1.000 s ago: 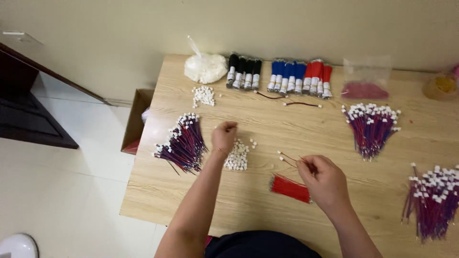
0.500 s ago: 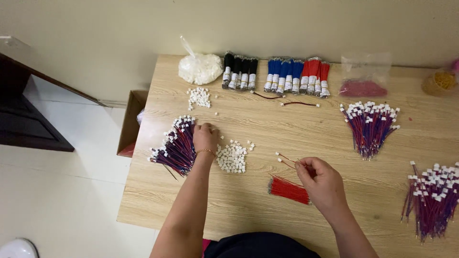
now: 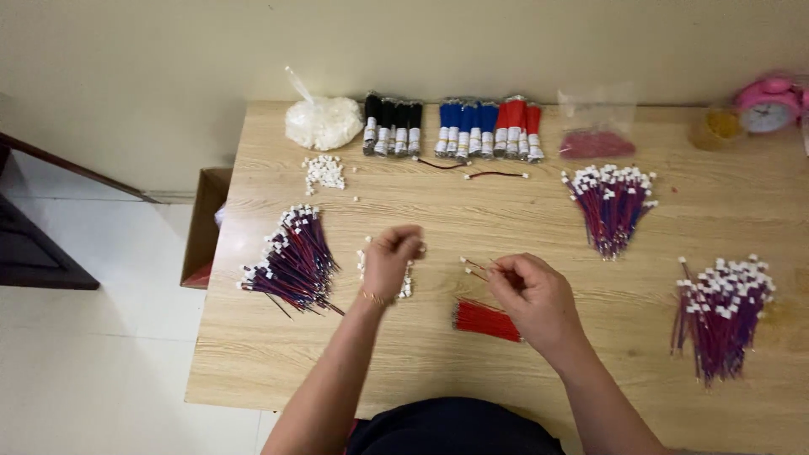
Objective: Assembling small electronic wires by attaching white plastic connectors to the ends of red wires
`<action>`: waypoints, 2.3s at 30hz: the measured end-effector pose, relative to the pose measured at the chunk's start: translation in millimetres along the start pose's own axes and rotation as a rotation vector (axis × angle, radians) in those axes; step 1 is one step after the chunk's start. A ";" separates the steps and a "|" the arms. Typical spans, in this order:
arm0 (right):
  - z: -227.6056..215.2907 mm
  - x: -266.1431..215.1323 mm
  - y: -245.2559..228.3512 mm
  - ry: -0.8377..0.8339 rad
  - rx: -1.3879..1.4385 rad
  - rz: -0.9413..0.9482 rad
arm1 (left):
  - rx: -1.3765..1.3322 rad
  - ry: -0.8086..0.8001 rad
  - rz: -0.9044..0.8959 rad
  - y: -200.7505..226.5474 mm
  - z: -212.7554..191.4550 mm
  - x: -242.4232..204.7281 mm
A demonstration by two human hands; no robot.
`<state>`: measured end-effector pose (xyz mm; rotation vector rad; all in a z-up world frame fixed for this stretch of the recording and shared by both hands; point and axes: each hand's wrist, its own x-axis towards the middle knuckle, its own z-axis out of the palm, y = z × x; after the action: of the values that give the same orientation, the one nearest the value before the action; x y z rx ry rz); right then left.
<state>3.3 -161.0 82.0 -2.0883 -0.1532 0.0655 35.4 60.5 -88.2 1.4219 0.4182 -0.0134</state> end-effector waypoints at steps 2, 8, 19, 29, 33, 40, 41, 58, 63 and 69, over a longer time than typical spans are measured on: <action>-0.4 -0.9 2.8 -0.005 -0.017 -0.015 | -0.176 -0.086 -0.056 32.5 25.8 -39.8; -2.8 -11.4 -2.5 0.017 -0.077 -0.060 | -0.622 -0.290 -0.208 38.7 55.1 -81.8; -9.5 -20.8 -11.2 0.039 -0.121 -0.104 | -0.701 -0.381 -0.185 49.6 55.3 -93.6; -7.6 -21.8 -6.8 0.041 -0.135 -0.121 | -0.603 -0.368 -0.173 52.9 56.4 -97.1; -8.6 -22.3 -10.4 0.051 -0.218 -0.165 | -0.577 -0.345 -0.190 51.9 57.6 -97.2; -4.3 -16.5 4.1 -0.012 -0.251 -0.180 | -0.598 -0.326 -0.242 46.6 57.4 -93.2; -4.1 -17.4 1.6 0.001 -0.272 -0.172 | -0.619 -0.321 -0.249 46.9 57.1 -92.5; -4.1 -16.3 0.8 0.038 -0.221 -0.148 | -0.624 -0.322 -0.238 46.4 58.5 -91.4; -2.1 -13.3 8.8 0.016 -0.217 -0.132 | -0.621 -0.317 -0.242 44.0 59.0 -91.7; -4.1 -17.6 -1.1 0.028 -0.296 -0.136 | -0.540 -0.300 -0.218 46.6 60.0 -94.0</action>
<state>-13.9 -166.4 84.7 -2.3658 -0.3033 -0.0730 -23.5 -11.8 -11.4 0.8207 0.2952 -0.2681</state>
